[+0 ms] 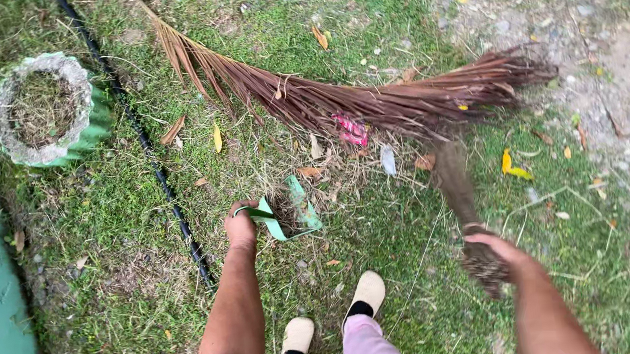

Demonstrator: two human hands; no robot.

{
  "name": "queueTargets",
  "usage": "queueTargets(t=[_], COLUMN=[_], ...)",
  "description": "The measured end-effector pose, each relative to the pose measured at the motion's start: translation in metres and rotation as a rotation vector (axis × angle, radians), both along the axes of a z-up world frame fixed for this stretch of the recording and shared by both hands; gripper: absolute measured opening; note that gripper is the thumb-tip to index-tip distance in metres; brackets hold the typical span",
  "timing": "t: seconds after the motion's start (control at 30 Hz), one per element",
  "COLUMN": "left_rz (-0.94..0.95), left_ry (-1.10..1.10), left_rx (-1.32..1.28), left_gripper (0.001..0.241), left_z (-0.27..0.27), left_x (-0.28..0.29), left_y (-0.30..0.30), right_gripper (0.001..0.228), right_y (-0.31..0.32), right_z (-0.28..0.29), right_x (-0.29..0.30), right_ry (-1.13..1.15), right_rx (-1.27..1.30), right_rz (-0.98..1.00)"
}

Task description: The person sweeps dirt and debris from the grass into a dustpan using a bundle of sticks and then empties the dustpan into a black container.

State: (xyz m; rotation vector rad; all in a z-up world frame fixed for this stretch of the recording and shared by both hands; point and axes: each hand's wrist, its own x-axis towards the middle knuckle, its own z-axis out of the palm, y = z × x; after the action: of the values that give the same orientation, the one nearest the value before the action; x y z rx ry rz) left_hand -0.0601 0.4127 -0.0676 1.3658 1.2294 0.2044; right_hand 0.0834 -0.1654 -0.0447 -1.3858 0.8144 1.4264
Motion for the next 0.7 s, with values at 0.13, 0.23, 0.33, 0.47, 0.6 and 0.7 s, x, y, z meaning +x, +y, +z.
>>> queueTargets(t=[0.13, 0.23, 0.33, 0.47, 0.6, 0.7], left_rz=[0.005, 0.044, 0.013, 0.068, -0.021, -0.087], left_ry=[0.020, 0.007, -0.063, -0.056, 0.036, -0.073], left_rx=[0.008, 0.015, 0.039, 0.012, 0.078, 0.049], left_gripper=[0.032, 0.030, 0.029, 0.024, 0.025, 0.030], left_z=[0.003, 0.005, -0.004, -0.020, -0.030, -0.028], left_x=[-0.004, -0.015, -0.024, -0.028, -0.040, -0.031], left_y=[-0.006, -0.014, -0.022, -0.016, -0.018, -0.013], right_gripper=[0.077, 0.086, 0.094, 0.090, 0.082, 0.095], right_y=[0.061, 0.053, -0.011, -0.039, 0.037, 0.115], right_z=[-0.023, 0.015, 0.082, 0.109, 0.062, 0.039], right_x=[-0.002, -0.017, -0.008, 0.018, -0.002, -0.053], right_ry=[-0.046, 0.058, 0.034, -0.050, -0.093, -0.018], right_rx=[-0.185, 0.048, 0.030, -0.087, 0.019, -0.134], right_rz=[0.448, 0.521, 0.546, 0.420, 0.212, 0.624])
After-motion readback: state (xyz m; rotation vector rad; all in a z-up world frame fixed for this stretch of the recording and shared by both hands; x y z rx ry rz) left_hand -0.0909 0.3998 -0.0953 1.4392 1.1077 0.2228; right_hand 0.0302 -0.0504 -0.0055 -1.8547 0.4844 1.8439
